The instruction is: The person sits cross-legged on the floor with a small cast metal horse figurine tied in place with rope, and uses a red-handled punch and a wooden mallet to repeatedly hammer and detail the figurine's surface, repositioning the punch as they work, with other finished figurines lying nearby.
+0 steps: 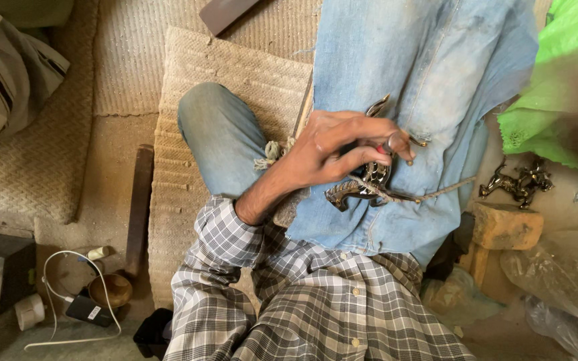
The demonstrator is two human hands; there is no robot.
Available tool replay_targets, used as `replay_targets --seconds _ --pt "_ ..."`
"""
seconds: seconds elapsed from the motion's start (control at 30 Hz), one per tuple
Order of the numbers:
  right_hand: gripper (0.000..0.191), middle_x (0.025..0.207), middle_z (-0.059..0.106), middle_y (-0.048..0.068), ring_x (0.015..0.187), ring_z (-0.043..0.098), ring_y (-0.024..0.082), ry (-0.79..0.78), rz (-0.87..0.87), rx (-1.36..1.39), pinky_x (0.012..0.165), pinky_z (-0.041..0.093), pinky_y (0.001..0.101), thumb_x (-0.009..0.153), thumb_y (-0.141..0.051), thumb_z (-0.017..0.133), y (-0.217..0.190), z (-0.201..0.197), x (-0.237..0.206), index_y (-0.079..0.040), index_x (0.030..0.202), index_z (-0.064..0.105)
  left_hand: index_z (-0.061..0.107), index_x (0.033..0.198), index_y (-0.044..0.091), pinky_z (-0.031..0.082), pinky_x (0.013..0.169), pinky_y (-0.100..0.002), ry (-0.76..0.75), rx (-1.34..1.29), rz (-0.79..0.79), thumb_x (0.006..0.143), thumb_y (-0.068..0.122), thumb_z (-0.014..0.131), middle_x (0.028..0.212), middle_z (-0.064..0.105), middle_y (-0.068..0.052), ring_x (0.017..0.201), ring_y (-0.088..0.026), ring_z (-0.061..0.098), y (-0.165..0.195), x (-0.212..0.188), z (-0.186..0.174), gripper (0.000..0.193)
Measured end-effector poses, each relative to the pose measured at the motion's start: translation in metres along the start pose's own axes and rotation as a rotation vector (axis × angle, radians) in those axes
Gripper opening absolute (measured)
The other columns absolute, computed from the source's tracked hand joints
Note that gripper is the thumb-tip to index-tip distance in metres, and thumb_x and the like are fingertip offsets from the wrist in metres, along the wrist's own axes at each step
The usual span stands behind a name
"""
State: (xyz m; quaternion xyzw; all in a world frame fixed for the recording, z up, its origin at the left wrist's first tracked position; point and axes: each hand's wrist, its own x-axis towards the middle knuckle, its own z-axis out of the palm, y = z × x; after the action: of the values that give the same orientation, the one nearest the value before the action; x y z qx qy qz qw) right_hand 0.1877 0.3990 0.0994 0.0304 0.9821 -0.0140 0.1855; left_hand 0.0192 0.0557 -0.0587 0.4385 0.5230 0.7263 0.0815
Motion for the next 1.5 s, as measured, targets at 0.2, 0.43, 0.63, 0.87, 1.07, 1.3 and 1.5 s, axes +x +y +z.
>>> replay_targets --seconds 0.2,0.43,0.63,0.87,1.07,1.3,1.5 --pt "0.038 0.102 0.064 0.010 0.087 0.064 0.022 0.018 -0.025 0.029 0.082 0.052 0.0326 0.107 -0.027 0.061 -0.006 -0.006 0.014 -0.013 0.142 0.054 0.056 0.139 0.006 0.066 0.089 -0.028 0.008 -0.133 -0.051 0.109 0.009 0.067 0.119 0.077 -0.010 0.105 -0.017 0.079 0.006 -0.002 0.000 0.032" --pt "0.043 0.109 0.063 0.013 0.093 0.064 0.025 0.000 -0.024 0.036 0.087 0.052 0.0351 0.106 -0.023 0.063 -0.011 -0.010 0.028 -0.010 0.145 0.051 0.055 0.137 0.005 0.068 0.092 -0.028 0.024 -0.097 -0.037 0.109 0.009 0.067 0.120 0.076 -0.008 0.109 -0.018 0.078 0.015 0.006 -0.001 0.031" --pt "0.047 0.115 0.062 0.016 0.099 0.064 0.027 -0.005 -0.018 0.046 0.092 0.052 0.0372 0.104 -0.020 0.065 -0.012 -0.008 0.032 -0.007 0.147 0.049 0.055 0.137 0.007 0.067 0.090 -0.027 0.032 -0.061 -0.022 0.109 0.011 0.068 0.118 0.077 -0.006 0.107 -0.016 0.078 0.012 0.005 0.000 0.031" --pt "0.053 0.122 0.061 0.019 0.106 0.064 0.030 0.007 -0.005 0.059 0.097 0.052 0.0396 0.103 -0.016 0.067 -0.010 -0.004 0.029 -0.005 0.150 0.046 0.061 0.130 0.004 0.061 0.075 -0.032 0.057 0.128 -0.063 0.098 0.016 0.078 0.099 0.077 -0.006 0.086 -0.016 0.078 0.006 -0.001 0.001 0.039" --pt "0.058 0.128 0.060 0.021 0.111 0.064 0.033 0.033 0.005 0.084 0.102 0.052 0.0417 0.101 -0.013 0.070 -0.010 0.001 0.028 -0.002 0.152 0.043 0.061 0.129 0.007 0.058 0.074 -0.032 0.072 0.144 -0.047 0.098 0.017 0.077 0.098 0.076 -0.007 0.084 -0.018 0.075 0.008 -0.005 -0.003 0.036" --pt "0.065 0.135 0.059 0.024 0.118 0.063 0.035 0.103 0.037 0.101 0.108 0.051 0.0442 0.100 -0.009 0.072 -0.020 0.011 0.019 0.001 0.155 0.040 0.054 0.130 0.013 0.062 0.083 -0.031 0.122 -0.060 -0.065 0.103 0.007 0.069 0.105 0.073 -0.010 0.097 -0.019 0.075 0.004 -0.011 -0.007 0.032" --pt "0.070 0.141 0.059 0.026 0.123 0.063 0.038 0.315 0.157 0.187 0.112 0.051 0.0463 0.098 -0.005 0.074 -0.014 0.043 0.013 0.003 0.157 0.038 0.037 0.152 0.015 0.064 0.097 -0.036 0.734 0.049 -0.205 0.110 -0.014 0.053 0.122 0.067 -0.017 0.109 -0.025 0.073 0.035 -0.079 0.009 0.054"
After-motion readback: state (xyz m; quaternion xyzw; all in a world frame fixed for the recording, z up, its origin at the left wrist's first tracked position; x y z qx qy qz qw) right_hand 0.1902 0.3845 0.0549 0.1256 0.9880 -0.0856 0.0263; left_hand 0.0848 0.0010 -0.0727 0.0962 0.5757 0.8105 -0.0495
